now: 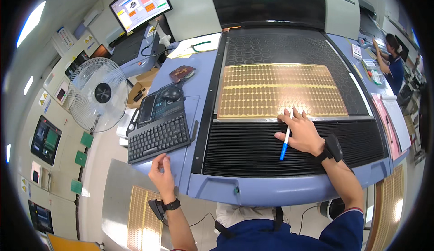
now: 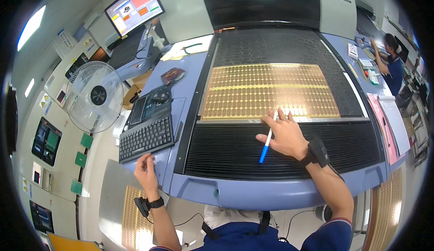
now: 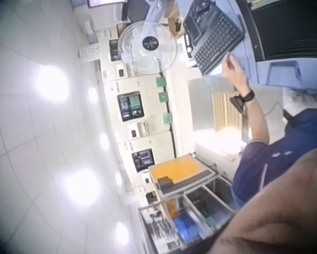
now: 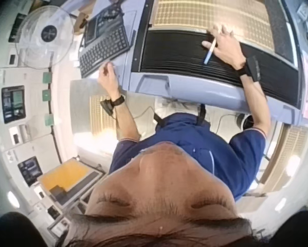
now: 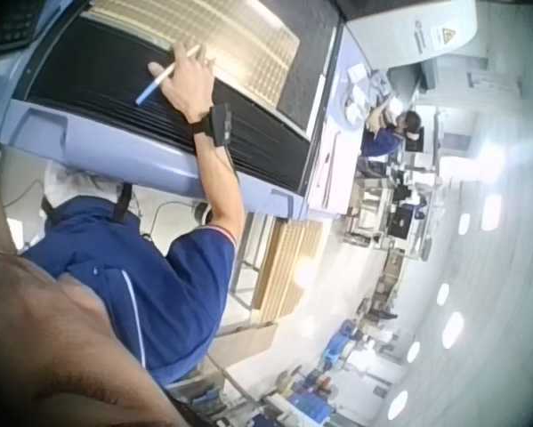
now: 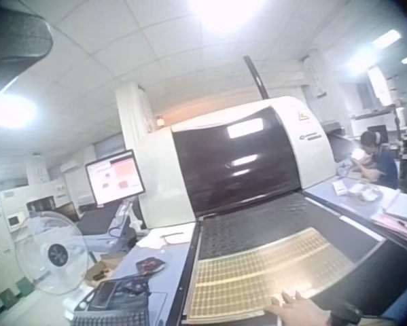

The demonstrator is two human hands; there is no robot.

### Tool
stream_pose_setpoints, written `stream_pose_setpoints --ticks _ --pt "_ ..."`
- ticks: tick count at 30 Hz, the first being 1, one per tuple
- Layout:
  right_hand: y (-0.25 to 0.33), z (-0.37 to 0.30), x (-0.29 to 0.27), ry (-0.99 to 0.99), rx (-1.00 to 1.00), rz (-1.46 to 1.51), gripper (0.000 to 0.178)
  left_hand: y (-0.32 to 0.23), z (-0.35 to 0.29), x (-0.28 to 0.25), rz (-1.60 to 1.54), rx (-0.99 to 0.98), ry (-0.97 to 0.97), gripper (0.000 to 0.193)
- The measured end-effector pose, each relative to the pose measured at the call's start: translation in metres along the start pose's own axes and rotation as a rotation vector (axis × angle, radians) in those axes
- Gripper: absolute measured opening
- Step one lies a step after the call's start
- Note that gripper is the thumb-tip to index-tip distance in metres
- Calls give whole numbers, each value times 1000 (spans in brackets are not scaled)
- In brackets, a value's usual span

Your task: Inspecting and marking components on printed circuit board panels in a fabrication facility.

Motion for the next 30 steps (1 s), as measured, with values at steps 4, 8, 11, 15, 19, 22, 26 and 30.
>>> stream_pose_setpoints --ticks 4,8,11,15,19,22,26,30 --pt "0 -6 2 -37 -31 50 62 -23 16 -8 383 350 -271 22" --pt "-1 -11 -1 -9 -46 15 63 -5 38 -17 644 457 -359 24" --pt "1 -12 3 -19 -60 -9 64 -4 46 -10 857 432 -68 21" --pt "4 -9 8 -20 -72 -17 63 -63 79 16 556 389 -192 20" --pt "1 -4 12 -36 -67 24 59 -173 93 56 -17 519 -648 24" --pt "4 -13 -5 -106 -11 252 51 -240 77 53 -299 897 -654 23" --pt "10 -13 -13 -284 -90 440 39 -235 42 119 -344 1232 -200 27" --pt "32 -21 -14 -275 -222 562 38 -193 -29 174 -465 1318 398 27"
Point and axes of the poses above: each hand's wrist, its own z-axis towards the middle knuckle, its own x-axis out of the palm, y = z × x, the point moved 4 cm from there along z, towards the middle knuckle, and after that the axes turned 13 degrees about -y, right-handed, at the moved point
